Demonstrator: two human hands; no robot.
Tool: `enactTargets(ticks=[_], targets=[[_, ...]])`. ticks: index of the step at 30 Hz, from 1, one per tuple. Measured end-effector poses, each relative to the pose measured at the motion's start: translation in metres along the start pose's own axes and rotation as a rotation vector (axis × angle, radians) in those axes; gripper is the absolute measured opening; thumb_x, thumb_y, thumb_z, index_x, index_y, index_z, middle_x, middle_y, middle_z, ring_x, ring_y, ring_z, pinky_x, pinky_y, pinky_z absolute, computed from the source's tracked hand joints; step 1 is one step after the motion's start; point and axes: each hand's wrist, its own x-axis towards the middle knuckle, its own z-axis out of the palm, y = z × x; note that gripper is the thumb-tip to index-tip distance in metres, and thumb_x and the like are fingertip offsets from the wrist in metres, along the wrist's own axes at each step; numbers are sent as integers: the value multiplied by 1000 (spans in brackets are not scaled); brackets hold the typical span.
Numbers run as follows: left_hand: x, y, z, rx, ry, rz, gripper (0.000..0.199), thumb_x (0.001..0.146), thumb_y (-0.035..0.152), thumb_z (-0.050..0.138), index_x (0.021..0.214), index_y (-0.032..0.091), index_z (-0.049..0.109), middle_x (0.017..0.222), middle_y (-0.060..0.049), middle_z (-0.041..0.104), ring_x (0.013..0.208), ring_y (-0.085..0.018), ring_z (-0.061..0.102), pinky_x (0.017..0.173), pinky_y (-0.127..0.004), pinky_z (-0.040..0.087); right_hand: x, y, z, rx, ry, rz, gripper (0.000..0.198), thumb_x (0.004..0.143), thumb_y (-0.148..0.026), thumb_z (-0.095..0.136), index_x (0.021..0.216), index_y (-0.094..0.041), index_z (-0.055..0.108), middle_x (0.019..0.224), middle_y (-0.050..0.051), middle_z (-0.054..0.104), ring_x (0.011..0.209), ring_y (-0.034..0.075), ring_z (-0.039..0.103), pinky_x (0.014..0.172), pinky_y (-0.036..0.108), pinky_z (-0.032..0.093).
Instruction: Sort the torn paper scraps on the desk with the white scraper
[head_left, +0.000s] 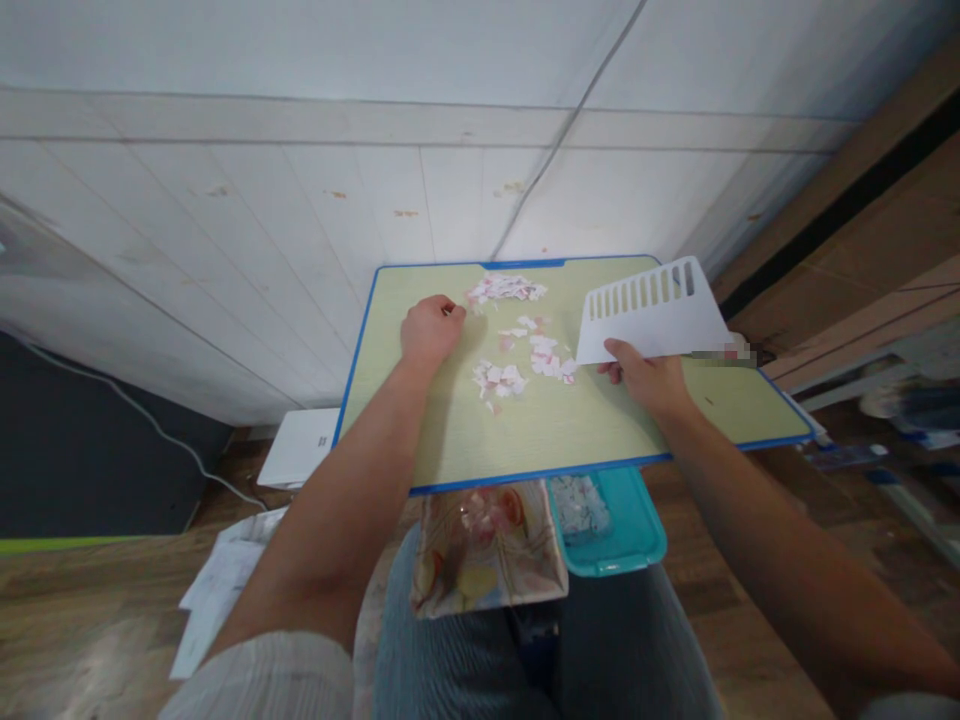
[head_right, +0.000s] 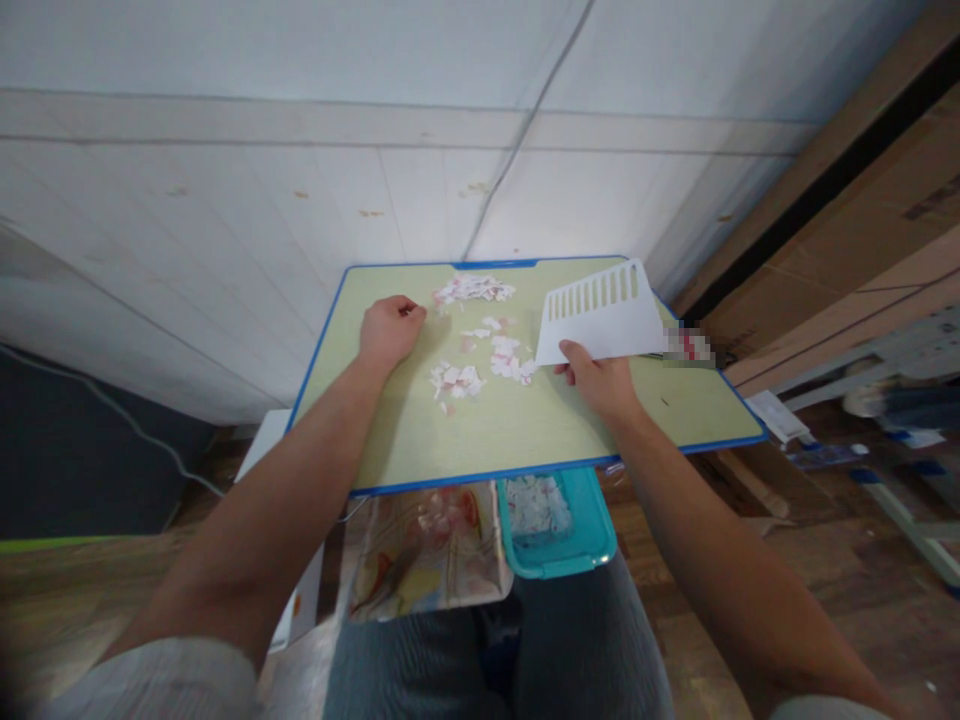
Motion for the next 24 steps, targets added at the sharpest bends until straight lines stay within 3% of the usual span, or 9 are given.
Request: enactTargets(ticks=[9, 17, 21, 24], targets=[[0, 0, 0, -1, 2, 6, 30, 102, 37, 63, 111, 23, 88, 114, -10, 89, 111, -29, 79, 89, -34, 56, -5, -4, 2, -54, 24, -4, 34, 87, -49, 71, 63, -28, 59, 53, 2, 60, 52, 19, 55, 61, 36, 53], [-3, 3, -3, 10, -5, 5, 31, 102, 36, 62, 111, 23, 89, 116, -11, 89, 112, -30, 79, 92, -35, 57, -4, -11, 2, 89, 64, 18, 28, 79, -48, 76, 68, -26, 62, 57, 4, 67, 47, 17, 54, 47, 33, 46], [-3, 3, -2, 8, -7, -2, 31, 101, 37, 62, 110, 24, 88, 117, -11, 89, 113, -30, 79, 91, -34, 57, -22, -15, -1, 77, -15, 12, 31, 83, -49, 77, 66, -25, 66, 60, 5, 70, 50, 18, 58, 52, 34, 52], [-3, 2, -1, 4, -9, -4, 30, 101, 37, 63, 108, 24, 88, 115, -11, 89, 112, -30, 79, 89, -35, 57, -41, -16, -3, 22, -107, 11, 35, 90, -52, 76, 68, -25, 69, 64, 6, 72, 56, 20, 63, 65, 37, 59]])
